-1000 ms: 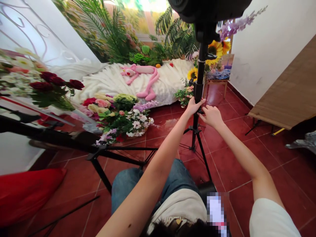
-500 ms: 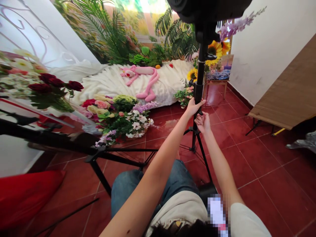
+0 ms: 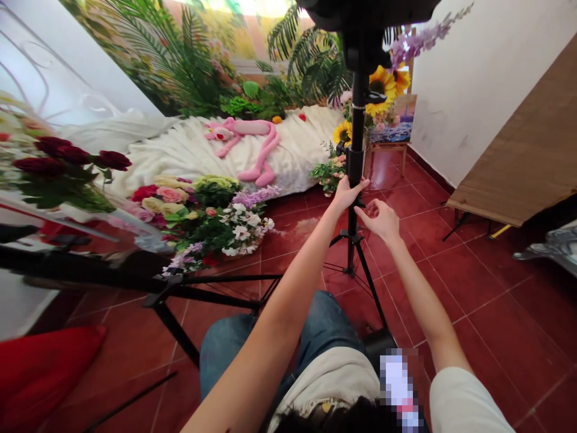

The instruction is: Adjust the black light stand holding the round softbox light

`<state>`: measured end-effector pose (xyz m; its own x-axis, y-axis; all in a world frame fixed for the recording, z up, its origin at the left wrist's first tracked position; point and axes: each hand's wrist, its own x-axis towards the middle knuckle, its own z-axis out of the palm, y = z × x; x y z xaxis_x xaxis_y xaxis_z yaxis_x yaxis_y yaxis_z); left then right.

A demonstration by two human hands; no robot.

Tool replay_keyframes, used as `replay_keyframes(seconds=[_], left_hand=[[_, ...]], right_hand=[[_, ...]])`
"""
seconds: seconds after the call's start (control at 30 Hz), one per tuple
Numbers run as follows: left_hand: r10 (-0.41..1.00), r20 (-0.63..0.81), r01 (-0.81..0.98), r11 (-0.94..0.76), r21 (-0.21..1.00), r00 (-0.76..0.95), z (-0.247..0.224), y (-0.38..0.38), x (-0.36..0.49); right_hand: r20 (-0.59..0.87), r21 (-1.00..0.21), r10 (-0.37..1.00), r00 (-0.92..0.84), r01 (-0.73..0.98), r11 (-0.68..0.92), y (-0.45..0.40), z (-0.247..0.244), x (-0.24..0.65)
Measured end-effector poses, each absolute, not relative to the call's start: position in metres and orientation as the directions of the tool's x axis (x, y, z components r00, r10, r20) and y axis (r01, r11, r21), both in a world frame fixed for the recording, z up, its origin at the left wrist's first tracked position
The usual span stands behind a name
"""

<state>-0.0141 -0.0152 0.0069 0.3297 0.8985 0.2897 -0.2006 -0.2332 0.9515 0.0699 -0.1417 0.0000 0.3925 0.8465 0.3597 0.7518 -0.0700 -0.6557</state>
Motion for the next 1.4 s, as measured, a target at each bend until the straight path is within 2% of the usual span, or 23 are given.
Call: replay_keyframes(seconds=[0.1,0.17,0.27,0.33,0.43,0.57,0.63,0.7,0.77,0.87,1.17,1.23,1.3,1.4], left_hand=[[0.896,0.302,-0.207,-0.244,0.947,0.326,0.005,-0.014,-0.014],[0.894,0.304,-0.209,-0.245,0.947,0.33,0.004,-0.013,-0.014],[0.886,0.298,-0.223,-0.23,0.947,0.354,0.003,-0.011,-0.015],[0.884,0.295,-0.231,-0.222,0.947,0.362,0.003,-0.011,-0.015],[0.889,0.292,-0.231,-0.219,0.948,0.354,0.003,-0.01,-0.014],[0.896,0.274,-0.233,-0.2,0.952,0.351,0.002,-0.01,-0.012],[0.897,0.277,-0.238,-0.202,0.95,0.343,0.002,-0.011,-0.012],[0.896,0.288,-0.231,-0.217,0.948,0.339,0.003,-0.012,-0.014],[0.894,0.291,-0.209,-0.23,0.95,0.34,0.004,-0.012,-0.015],[0.891,0.301,-0.189,-0.249,0.95,0.339,0.005,-0.013,-0.017],[0.857,0.373,-0.202,-0.319,0.926,0.356,-0.018,-0.033,-0.041],[0.846,0.308,-0.137,-0.276,0.951,0.435,-0.038,-0.04,-0.071],[0.839,0.126,0.039,-0.173,0.984,0.53,-0.065,-0.045,-0.114],[0.894,-0.045,0.291,-0.098,0.952,0.446,-0.104,-0.053,-0.196]], right_hand=[[0.37,-0.354,0.896,0.245,0.929,-0.108,-0.14,0.024,0.07],[0.319,-0.217,0.937,0.145,0.973,-0.077,-0.133,0.036,0.07],[0.249,-0.11,0.968,0.031,0.994,-0.004,-0.115,0.046,0.073],[0.218,-0.099,0.975,-0.033,0.994,0.055,-0.103,0.048,0.076],[0.196,-0.175,0.973,-0.125,0.971,0.16,-0.088,0.05,0.084],[0.071,-0.434,0.984,-0.163,0.883,0.177,-0.084,0.048,0.097],[0.0,-0.616,0.988,-0.154,0.778,0.121,-0.087,0.04,0.1],[-0.011,-0.781,0.993,-0.12,0.621,0.067,-0.091,0.028,0.101],[0.009,-0.879,0.997,-0.073,0.475,0.043,-0.094,0.016,0.1],[0.055,-0.922,0.998,-0.018,0.383,0.058,-0.094,0.002,0.097],[0.116,-0.942,0.988,0.104,0.328,0.076,-0.091,-0.006,0.086],[0.131,-0.951,0.981,0.144,0.297,0.083,-0.092,-0.007,0.083],[0.139,-0.958,0.976,0.168,0.274,0.089,-0.092,-0.009,0.08],[0.159,-0.957,0.966,0.206,0.271,0.1,-0.092,-0.013,0.079]])
